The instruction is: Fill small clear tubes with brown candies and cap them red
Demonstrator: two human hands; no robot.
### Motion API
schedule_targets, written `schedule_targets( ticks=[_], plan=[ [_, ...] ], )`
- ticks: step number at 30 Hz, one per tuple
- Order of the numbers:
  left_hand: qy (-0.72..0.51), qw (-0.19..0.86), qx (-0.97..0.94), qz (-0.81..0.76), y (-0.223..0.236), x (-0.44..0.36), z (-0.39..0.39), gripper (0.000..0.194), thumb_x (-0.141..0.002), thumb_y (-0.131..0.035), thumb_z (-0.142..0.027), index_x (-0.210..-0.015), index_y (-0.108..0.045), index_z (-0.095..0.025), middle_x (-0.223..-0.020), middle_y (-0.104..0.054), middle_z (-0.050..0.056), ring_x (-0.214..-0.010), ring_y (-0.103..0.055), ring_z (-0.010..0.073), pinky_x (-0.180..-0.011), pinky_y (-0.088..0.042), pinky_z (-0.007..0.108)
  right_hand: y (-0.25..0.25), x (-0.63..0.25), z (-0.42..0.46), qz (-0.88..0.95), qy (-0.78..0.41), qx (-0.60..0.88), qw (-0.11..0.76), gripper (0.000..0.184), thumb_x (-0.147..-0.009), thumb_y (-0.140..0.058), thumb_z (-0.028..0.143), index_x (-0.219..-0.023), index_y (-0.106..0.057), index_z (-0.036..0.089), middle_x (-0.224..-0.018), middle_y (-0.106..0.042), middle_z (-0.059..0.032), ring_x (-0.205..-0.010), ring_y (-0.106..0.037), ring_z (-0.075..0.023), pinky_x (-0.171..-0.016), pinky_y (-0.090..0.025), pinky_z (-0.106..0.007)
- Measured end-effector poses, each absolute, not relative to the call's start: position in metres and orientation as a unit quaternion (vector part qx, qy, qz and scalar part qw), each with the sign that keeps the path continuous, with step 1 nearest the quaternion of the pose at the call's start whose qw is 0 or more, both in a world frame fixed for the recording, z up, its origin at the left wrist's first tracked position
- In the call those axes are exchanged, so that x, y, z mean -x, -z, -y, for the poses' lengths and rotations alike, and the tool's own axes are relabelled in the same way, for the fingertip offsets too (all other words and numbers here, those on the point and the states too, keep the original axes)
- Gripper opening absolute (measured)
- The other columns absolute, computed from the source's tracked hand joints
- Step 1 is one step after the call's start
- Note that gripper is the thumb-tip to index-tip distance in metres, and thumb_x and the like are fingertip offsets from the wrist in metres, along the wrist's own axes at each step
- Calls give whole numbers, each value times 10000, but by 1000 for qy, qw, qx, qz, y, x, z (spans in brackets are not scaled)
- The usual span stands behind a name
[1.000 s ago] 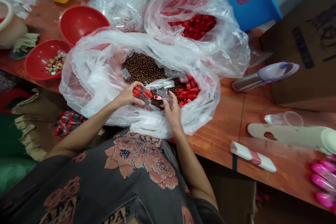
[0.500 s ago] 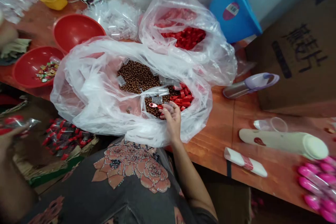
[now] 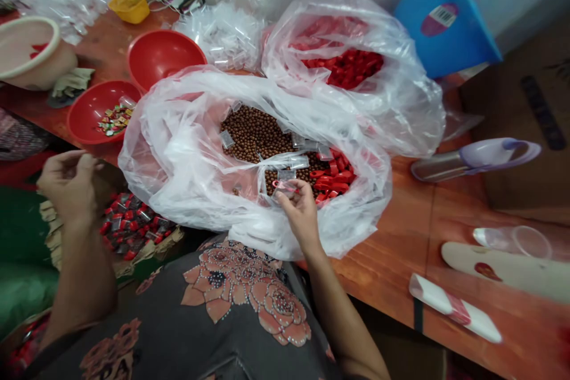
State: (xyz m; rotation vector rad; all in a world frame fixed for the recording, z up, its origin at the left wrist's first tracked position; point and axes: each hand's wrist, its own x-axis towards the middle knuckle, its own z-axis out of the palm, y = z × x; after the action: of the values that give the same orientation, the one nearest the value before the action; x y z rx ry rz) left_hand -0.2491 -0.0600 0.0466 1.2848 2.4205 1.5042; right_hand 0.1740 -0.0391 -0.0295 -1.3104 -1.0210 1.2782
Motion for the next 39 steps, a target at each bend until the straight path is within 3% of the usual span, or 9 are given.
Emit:
schedule_targets(
  ticks=[2,5,8,14,17,21,27,30,39],
  plan=[
    [-504,104,-506,-693,-63,195,41,184,-805,-681,-323,-947,-722,-214,-827,-726,-36,-726,-642,107,-746,-533,265,29,-163,32,436,-539,532,487,402,-735,-767,342,-1049,-532,256,-986,-666,-9,-844,-665,-163,-783,-548,-326],
    [-367,363,-644,-564,-64,112,14,190,-802,-678,-308,-930,-758,-193,-928,-750,38,-816,-671,149,-728,-531,261,26,-145,20,448,-550,512,483,410,-728,-766,370,-1041,-532,250,-935,-655,-7,-827,-655,-167,-768,-557,-328],
    [-315,464,-659,-501,-38,58,-11,246,-799,-677,-319,-997,-756,-196,-1025,-740,68,-887,-672,173,-762,-533,275,24,-134,8,409,-586,485,504,407,-747,-739,397,-1058,-523,247,-954,-670,-21,-864,-665,-183,-755,-576,-342],
    [-260,616,-557,-492,7,33,-51,341,-774,-694,-316,-1069,-709,-146,-892,-724,68,-672,-640,133,-629,-531,265,42,-135,-7,384,-621,458,506,441,-760,-707,395,-1137,-527,251,-1080,-687,-57,-1007,-676,-212,-888,-566,-404],
    [-220,620,-570,-493,13,33,-74,268,-738,-725,-274,-969,-730,-138,-789,-705,39,-617,-603,107,-564,-488,210,57,-144,-11,427,-597,476,484,488,-781,-662,381,-1231,-523,251,-1173,-671,-87,-1063,-665,-231,-921,-550,-426],
    [-195,547,-539,-610,27,33,-116,112,-702,-752,-208,-776,-729,-128,-636,-653,13,-511,-547,86,-503,-457,192,66,-171,-11,496,-499,537,466,500,-848,-581,356,-1334,-504,264,-1358,-583,-99,-1117,-635,-227,-995,-504,-454],
    [-217,509,-510,-659,55,20,-158,144,-658,-802,-211,-661,-697,-113,-505,-576,-9,-460,-522,85,-513,-472,203,54,-221,6,453,-446,583,505,371,-878,-562,381,-1221,-589,242,-1271,-626,-95,-1023,-658,-218,-951,-532,-447],
    [-249,518,-503,-645,65,3,-165,159,-663,-801,-218,-714,-710,-98,-524,-590,-6,-479,-537,85,-541,-492,208,53,-235,17,459,-427,604,492,339,-906,-526,385,-1201,-607,239,-1210,-644,-93,-946,-671,-209,-920,-543,-461],
    [-382,559,-452,-581,76,-30,-156,221,-697,-763,-214,-876,-713,-93,-835,-715,61,-674,-637,136,-738,-558,327,59,-253,8,625,-185,666,364,373,-952,-417,286,-1255,-603,175,-1312,-592,-151,-1236,-546,-259,-1081,-427,-499]
  ],
)
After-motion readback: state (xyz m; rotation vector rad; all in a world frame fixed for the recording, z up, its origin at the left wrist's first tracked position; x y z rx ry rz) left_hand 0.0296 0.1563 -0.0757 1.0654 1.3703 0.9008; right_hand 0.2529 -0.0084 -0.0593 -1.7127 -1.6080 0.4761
